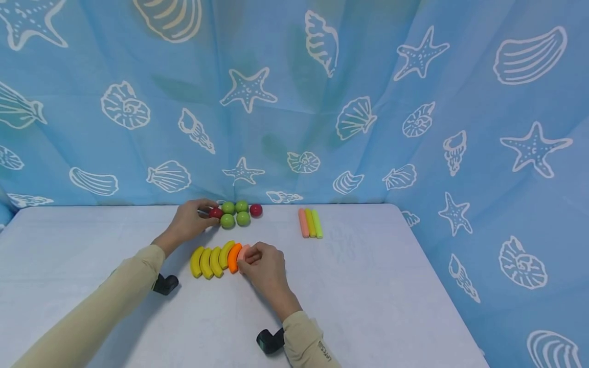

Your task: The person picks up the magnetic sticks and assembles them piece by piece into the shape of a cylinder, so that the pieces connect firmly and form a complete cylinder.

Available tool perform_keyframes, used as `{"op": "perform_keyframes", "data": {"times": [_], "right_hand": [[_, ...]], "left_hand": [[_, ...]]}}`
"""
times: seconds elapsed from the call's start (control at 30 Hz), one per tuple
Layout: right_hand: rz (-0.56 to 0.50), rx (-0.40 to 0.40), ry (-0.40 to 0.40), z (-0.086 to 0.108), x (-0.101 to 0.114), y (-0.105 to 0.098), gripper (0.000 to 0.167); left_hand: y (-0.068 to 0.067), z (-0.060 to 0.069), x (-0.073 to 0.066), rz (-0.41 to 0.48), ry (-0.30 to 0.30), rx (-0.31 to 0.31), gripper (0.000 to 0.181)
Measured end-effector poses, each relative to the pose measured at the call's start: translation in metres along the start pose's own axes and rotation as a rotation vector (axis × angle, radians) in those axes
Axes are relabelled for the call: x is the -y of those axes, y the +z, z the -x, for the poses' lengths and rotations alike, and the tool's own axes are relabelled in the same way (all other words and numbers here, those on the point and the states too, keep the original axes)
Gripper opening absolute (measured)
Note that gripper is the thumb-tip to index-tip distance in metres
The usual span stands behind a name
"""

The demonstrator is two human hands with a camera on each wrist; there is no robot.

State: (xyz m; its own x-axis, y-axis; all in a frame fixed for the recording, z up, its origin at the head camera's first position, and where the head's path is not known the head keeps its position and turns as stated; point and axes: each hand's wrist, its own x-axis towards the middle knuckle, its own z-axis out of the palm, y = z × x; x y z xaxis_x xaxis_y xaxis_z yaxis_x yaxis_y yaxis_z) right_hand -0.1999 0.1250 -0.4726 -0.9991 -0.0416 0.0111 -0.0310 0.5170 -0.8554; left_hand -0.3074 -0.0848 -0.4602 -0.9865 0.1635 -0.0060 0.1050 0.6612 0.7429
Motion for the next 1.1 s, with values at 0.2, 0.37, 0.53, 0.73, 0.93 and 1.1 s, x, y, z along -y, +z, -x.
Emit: {"op": "perform_keyframes", "data": {"times": [0.2,0.37,0.53,0.73,0.93,1.1], "right_hand": [[0.015,-0.008,-0.008,0.000,0.003,0.000,0.014],[0.026,-0.006,-0.011,-0.001,0.006,-0.002,0.015],[0.031,-0.007,-0.003,-0.001,0.006,-0.001,0.015],[0.017,-0.007,-0.011,-0.002,0.004,0.000,0.014],[0.023,-0.012,-0.023,-0.002,0.000,0.002,0.013],[0.035,-0.021,-0.027,-0.003,-0.001,0.003,0.012]], "left_hand": [[-0.006,0.003,-0.001,0.004,-0.008,-0.006,0.043],[-0.012,0.007,-0.002,0.013,-0.004,-0.009,0.042],[-0.017,0.016,0.000,0.037,-0.006,-0.007,0.042],[-0.023,0.027,0.004,0.058,-0.005,-0.035,0.041],[-0.026,0.039,0.010,0.045,-0.023,-0.080,0.039],[-0.030,0.050,0.015,0.051,-0.048,-0.091,0.039]]}}
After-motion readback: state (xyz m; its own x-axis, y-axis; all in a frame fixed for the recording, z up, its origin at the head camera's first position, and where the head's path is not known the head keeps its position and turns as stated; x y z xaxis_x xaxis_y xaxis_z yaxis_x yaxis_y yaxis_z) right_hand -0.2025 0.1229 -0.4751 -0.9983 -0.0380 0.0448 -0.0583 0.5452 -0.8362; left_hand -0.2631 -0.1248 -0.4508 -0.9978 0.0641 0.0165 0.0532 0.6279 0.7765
